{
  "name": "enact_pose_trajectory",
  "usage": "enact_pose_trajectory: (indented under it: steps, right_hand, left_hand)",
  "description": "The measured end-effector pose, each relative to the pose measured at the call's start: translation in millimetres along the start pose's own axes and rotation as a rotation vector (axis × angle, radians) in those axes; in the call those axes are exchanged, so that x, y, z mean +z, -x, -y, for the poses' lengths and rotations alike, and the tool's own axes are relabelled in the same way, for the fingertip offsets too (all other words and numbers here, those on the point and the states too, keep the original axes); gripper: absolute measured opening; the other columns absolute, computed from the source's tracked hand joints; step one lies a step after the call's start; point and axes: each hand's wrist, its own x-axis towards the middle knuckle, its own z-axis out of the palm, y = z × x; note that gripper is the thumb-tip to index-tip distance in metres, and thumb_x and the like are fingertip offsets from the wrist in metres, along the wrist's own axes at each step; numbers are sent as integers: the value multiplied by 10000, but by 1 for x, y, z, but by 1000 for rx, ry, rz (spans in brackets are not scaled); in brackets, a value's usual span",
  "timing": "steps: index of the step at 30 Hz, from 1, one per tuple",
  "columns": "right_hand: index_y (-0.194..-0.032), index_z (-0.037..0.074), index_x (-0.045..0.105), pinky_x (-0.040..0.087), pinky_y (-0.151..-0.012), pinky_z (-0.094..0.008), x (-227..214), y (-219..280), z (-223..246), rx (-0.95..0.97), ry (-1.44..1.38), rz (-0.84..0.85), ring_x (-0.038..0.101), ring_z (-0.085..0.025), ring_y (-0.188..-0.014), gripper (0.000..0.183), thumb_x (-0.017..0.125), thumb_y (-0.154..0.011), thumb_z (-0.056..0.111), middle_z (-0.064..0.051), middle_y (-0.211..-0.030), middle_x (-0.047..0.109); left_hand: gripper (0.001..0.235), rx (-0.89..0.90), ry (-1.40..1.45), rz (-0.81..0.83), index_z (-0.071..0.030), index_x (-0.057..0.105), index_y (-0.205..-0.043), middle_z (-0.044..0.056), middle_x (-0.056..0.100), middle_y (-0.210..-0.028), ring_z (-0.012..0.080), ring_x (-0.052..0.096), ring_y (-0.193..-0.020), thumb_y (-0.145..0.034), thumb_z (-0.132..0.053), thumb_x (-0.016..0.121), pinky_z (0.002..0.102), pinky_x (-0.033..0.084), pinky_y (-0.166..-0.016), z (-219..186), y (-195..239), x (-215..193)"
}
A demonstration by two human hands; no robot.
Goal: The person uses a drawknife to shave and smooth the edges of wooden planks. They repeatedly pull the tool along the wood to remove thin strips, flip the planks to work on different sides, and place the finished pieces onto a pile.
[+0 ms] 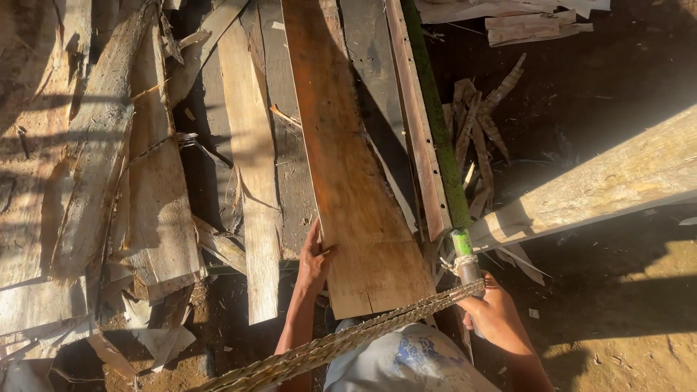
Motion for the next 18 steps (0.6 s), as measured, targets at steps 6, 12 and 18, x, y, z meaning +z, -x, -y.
enact_pose_trajectory:
  steps: [6, 12, 18]
  right_hand:
    - [-1209, 21, 597, 466, -450, -326, 1, -1, 0, -30, 92, -24, 628, -198, -496, 415, 705, -875, 243, -111, -604, 636]
    - [-1254, 122, 555, 468, -426, -344, 1, -8, -9, -54, 26, -12, 599, -190, -473, 429, 702, -859, 203, -96, -573, 622]
    - [-1256, 80, 555, 471, -436, -347, 3, -13, -16, -50, -36, -19, 591, -180, -501, 437, 707, -856, 171, -78, -660, 610]
  left_hand:
    - [848, -35, 87, 50, -157, 286, -1639, 182, 549, -1503, 281, 573, -1288, -891, 30, 639, 408, 501, -1048, -27, 22, 19]
    - [984, -242, 237, -55, -160, 245, -1619, 160, 418, -1584, 293, 517, -1339, -762, 46, 684, 448, 482, -1078, 57, -1, 1]
    - [1038, -137, 173, 121, -196, 201, -1634, 85, 300, -1666, 296, 411, -1449, -738, 111, 628, 471, 462, -1125, 31, 4, 18]
